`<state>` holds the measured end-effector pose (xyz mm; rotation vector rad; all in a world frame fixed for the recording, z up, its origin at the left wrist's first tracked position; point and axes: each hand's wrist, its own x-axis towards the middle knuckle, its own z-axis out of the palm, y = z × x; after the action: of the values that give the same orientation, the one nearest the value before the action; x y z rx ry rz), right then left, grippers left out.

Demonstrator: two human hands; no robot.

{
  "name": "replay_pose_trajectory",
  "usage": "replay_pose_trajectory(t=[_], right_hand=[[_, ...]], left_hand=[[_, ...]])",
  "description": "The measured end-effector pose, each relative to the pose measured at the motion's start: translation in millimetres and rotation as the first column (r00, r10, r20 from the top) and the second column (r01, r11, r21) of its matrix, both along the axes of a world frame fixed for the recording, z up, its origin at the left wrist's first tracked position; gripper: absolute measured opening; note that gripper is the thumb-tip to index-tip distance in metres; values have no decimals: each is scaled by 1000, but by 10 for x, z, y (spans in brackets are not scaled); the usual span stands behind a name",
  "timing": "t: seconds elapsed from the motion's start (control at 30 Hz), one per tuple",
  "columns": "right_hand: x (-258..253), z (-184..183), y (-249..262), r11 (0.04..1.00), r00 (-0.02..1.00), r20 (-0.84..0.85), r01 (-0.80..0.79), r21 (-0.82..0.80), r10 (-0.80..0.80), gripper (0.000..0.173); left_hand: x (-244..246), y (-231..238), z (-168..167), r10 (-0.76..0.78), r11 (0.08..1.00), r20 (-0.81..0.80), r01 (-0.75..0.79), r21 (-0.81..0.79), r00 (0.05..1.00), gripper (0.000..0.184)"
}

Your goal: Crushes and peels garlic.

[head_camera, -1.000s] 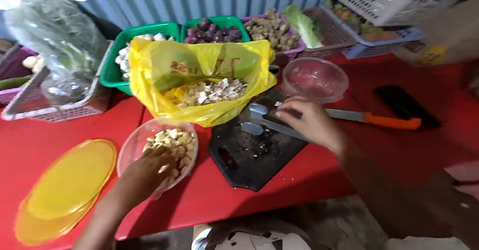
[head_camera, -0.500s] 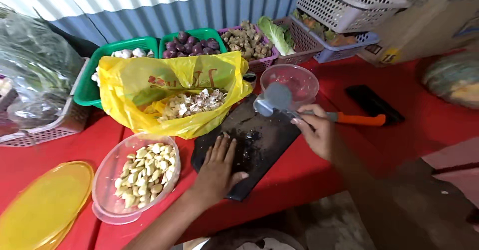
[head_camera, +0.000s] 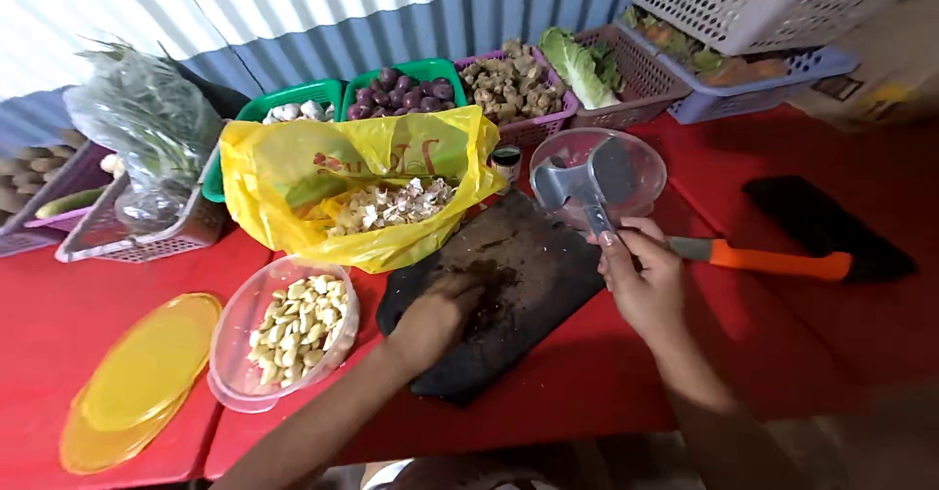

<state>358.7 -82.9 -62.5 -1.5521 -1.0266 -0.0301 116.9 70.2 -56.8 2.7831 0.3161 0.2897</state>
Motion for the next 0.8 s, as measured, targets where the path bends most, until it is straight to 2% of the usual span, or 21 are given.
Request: replay_pose_trajectory(t=[0.03, 0.13, 0.2, 0.27, 0.33, 0.4, 0.47, 0.53, 0.57, 0.67, 0.73, 0.8], right_hand=[[-23, 6, -4, 1000, 1000, 8, 0, -3, 0, 34], [-62, 23, -10, 1000, 998, 68, -13, 13, 12, 34], [-74, 18, -15, 1000, 994, 106, -2, 7, 1, 34], [-69, 3, -16, 1000, 993, 114, 13, -12, -12, 35], [-58, -5, -1, 1000, 993, 114, 20, -23, -18, 35], [-65, -14, 12, 999, 992, 121, 30, -25, -26, 35], [-68, -10, 22, 999, 991, 128, 39, -38, -34, 34], [-77, -11, 17, 997, 991, 129, 45, -58, -37, 34], [-80, -18, 15, 997, 991, 131, 41, -61, -33, 34], [-85, -23, 23, 998, 989, 147, 29, -64, -19, 35], [-88, -21, 25, 997, 988, 156, 27, -67, -17, 37], [-92, -23, 31, 998, 988, 156, 27, -58, -17, 39]], left_hand=[[-150, 11, 1, 19, 1000, 64, -18, -18, 998, 26], [-359, 70, 131, 174, 967, 157, -138, -212, 972, 29], [-360, 127, 170, 287, 931, 114, -250, -264, 951, 33], [-287, 90, 158, 349, 902, -19, -341, -266, 937, 39], [-166, -78, 97, 336, 907, -95, -350, -233, 937, 47], [-115, -368, 1, 278, 949, -51, -282, -139, 959, 43], [-169, -598, -67, 192, 980, 21, -193, 47, 981, 38], [-295, -596, -77, 90, 975, 78, -104, 197, 993, 31], [-361, -535, -58, 48, 973, 87, -66, 220, 995, 28], [-466, -283, 198, 34, 985, 39, -40, 169, 999, 21], [-449, -37, 528, 115, 984, 60, -122, 131, 992, 20], [-396, 337, 831, 230, 955, 160, -254, 151, 960, 18]])
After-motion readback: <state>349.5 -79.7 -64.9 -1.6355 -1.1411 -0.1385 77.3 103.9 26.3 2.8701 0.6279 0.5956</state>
